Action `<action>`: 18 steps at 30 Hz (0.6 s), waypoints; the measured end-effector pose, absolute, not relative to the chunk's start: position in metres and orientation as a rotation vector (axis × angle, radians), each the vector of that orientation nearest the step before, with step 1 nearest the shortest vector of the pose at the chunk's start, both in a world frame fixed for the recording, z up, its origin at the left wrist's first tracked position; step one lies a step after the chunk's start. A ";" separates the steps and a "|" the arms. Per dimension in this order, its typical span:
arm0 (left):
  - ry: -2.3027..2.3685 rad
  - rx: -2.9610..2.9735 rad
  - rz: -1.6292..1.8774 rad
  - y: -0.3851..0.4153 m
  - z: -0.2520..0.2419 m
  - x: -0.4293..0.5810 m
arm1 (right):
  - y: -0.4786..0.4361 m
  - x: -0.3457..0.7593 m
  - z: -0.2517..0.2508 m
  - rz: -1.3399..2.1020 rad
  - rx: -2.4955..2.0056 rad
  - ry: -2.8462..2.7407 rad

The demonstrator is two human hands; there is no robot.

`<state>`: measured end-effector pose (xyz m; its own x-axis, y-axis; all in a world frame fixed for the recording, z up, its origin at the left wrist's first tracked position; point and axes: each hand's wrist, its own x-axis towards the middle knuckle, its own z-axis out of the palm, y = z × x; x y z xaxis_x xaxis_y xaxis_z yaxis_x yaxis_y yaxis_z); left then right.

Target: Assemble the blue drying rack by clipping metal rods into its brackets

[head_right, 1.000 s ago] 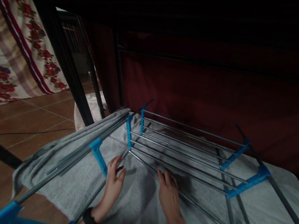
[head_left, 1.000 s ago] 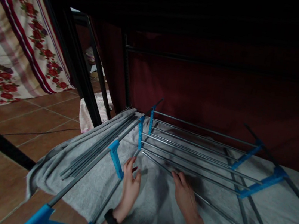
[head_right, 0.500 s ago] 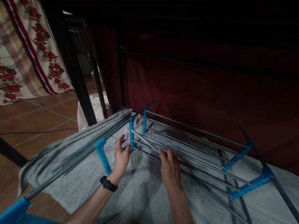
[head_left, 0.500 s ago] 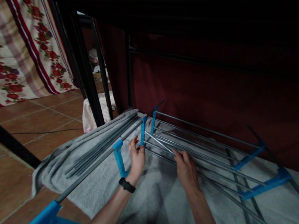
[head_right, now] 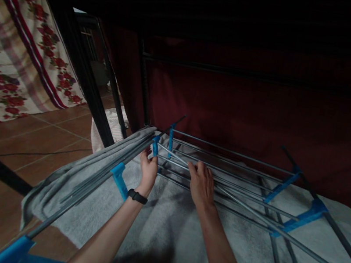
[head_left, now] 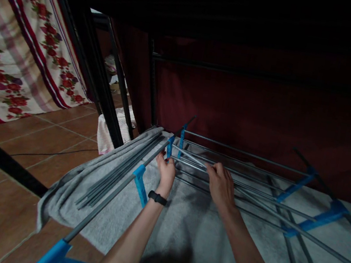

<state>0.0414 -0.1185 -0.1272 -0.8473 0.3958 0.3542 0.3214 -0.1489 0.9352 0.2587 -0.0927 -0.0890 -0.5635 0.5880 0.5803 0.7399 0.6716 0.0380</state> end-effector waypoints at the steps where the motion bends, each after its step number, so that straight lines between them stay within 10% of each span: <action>1: 2.011 0.853 2.191 -0.117 -0.128 0.041 | -0.092 0.259 -0.088 -0.384 -1.020 -2.347; 18: 1.974 0.975 2.218 -0.103 -0.138 0.035 | -0.077 0.260 -0.073 -0.394 -0.977 -2.440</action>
